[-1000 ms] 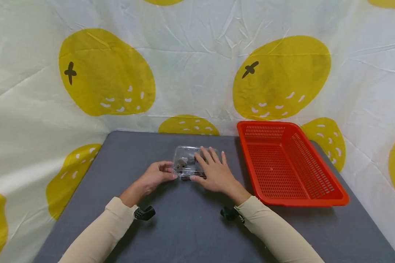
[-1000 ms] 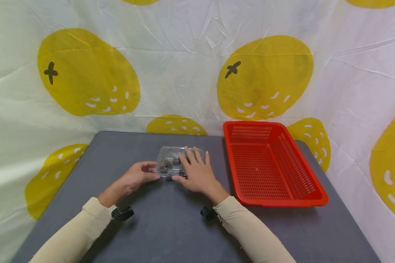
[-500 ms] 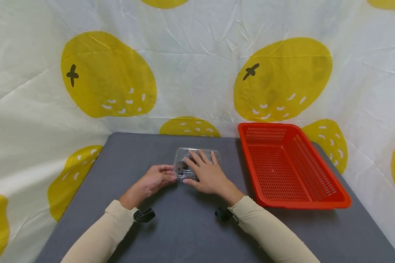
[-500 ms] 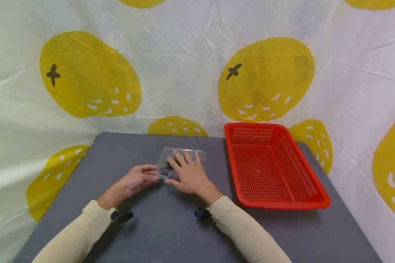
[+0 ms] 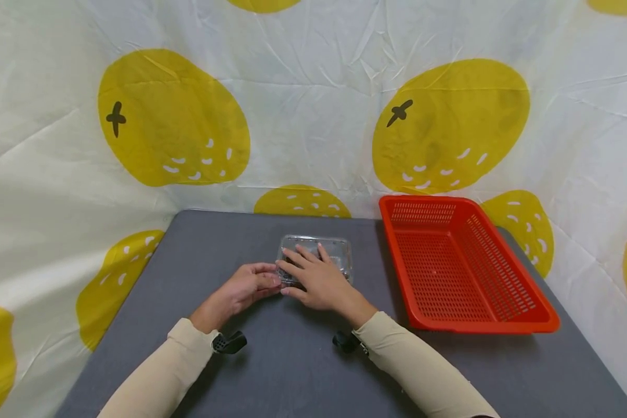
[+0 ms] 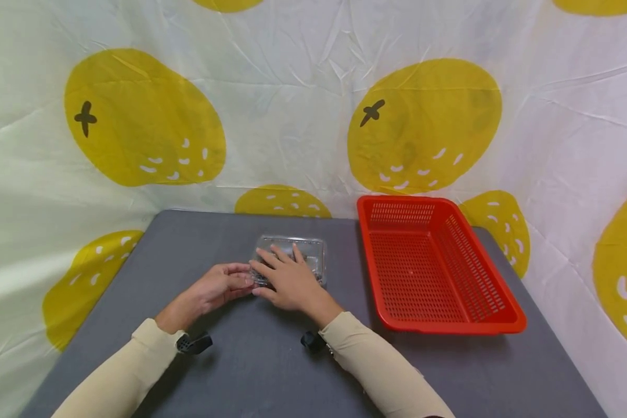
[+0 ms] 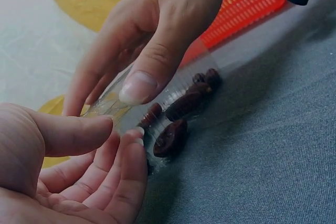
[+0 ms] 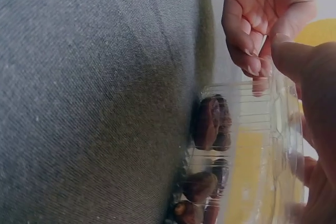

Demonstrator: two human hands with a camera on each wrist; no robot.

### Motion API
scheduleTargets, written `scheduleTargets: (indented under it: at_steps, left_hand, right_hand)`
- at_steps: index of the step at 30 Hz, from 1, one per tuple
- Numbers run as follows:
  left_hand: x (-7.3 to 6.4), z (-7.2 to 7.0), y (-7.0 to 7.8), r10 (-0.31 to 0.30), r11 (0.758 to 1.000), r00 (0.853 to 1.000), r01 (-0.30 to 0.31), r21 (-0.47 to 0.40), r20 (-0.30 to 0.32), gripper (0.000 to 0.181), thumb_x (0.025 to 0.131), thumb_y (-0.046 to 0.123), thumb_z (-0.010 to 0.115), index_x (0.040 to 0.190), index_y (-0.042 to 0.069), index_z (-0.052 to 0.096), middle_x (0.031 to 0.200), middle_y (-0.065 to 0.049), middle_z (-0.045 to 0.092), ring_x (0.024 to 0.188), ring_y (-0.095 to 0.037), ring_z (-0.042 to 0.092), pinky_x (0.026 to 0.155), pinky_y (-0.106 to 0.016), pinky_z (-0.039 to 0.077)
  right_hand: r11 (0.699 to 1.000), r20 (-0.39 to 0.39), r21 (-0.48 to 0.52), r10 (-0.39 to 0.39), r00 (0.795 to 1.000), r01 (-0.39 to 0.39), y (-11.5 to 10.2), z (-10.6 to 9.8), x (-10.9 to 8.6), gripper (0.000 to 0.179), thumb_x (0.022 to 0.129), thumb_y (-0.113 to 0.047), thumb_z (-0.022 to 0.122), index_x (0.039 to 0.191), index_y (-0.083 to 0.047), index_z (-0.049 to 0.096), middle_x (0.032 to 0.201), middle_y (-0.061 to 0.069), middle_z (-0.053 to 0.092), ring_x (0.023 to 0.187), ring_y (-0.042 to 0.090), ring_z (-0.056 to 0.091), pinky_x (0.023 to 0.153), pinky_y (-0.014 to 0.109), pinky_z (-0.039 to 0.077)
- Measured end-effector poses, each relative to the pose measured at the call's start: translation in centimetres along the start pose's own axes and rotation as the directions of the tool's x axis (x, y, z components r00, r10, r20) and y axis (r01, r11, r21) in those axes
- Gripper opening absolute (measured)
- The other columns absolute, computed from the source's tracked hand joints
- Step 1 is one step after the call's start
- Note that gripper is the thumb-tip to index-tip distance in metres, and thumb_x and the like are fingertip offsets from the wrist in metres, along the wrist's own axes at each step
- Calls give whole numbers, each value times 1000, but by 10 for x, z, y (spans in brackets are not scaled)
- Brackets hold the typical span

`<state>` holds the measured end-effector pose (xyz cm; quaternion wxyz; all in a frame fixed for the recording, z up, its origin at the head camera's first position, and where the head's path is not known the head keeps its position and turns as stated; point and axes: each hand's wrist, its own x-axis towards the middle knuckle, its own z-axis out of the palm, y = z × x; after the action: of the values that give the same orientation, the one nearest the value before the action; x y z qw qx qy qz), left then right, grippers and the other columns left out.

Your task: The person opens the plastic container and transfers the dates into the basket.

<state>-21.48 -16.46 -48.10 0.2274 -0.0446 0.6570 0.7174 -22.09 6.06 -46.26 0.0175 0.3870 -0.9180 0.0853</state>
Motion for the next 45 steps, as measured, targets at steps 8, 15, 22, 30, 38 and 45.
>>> scheduleTargets:
  at_steps: [8, 15, 22, 30, 38, 45]
  left_hand:
    - [1, 2, -3, 22, 994, 999, -19, -104, 26, 37, 97, -13, 60, 132, -10, 51, 94, 1, 73, 88, -12, 74, 83, -25, 65]
    - [2, 4, -3, 31, 992, 999, -27, -127, 24, 29, 96, -16, 57, 125, -13, 56, 90, -1, 74, 85, -13, 74, 82, -25, 65]
    - [2, 7, 0, 7, 991, 1000, -5, -136, 15, 29, 97, -15, 56, 125, -16, 58, 91, -5, 77, 88, -14, 75, 83, -26, 66]
    - [4, 13, -2, -9, 982, 999, 1, -189, -41, 25, 95, -17, 55, 120, -17, 62, 87, -6, 76, 83, -14, 74, 78, -25, 66]
    - [4, 20, -4, -15, 978, 993, -10, -208, -121, 19, 93, -17, 56, 108, -13, 66, 86, -6, 75, 80, -14, 73, 75, -25, 65]
    - [3, 25, -3, -15, 975, 990, -17, -222, -140, 17, 92, -16, 55, 95, -5, 68, 81, -4, 72, 75, -13, 72, 73, -24, 64]
  right_hand:
    - [996, -74, 49, -72, 995, 76, -1, 4, 1, 46, 107, -44, 57, 151, -33, 55, 167, 1, 41, 158, 31, 34, 132, 57, 26]
    - [986, -141, 131, -80, 987, 99, 0, 5, 7, 34, 106, -34, 61, 139, -27, 68, 159, 6, 52, 151, 35, 45, 126, 52, 39]
    - [980, -188, 152, -98, 977, 127, 0, 1, 10, 30, 103, -26, 66, 133, -22, 73, 153, 11, 58, 144, 30, 55, 116, 48, 51]
    - [984, -221, 119, -102, 970, 131, -3, -1, 12, 23, 102, -22, 69, 123, -20, 78, 144, 12, 65, 120, 27, 72, 99, 43, 62]
    - [994, -261, -5, -105, 960, 107, -9, -3, 16, 13, 97, -18, 72, 103, -23, 82, 132, 6, 74, 91, 25, 78, 68, 43, 64]
    - [979, -275, -167, -160, 948, 117, -13, -3, 17, 15, 96, -14, 68, 89, -21, 79, 121, 4, 76, 76, 22, 75, 59, 39, 62]
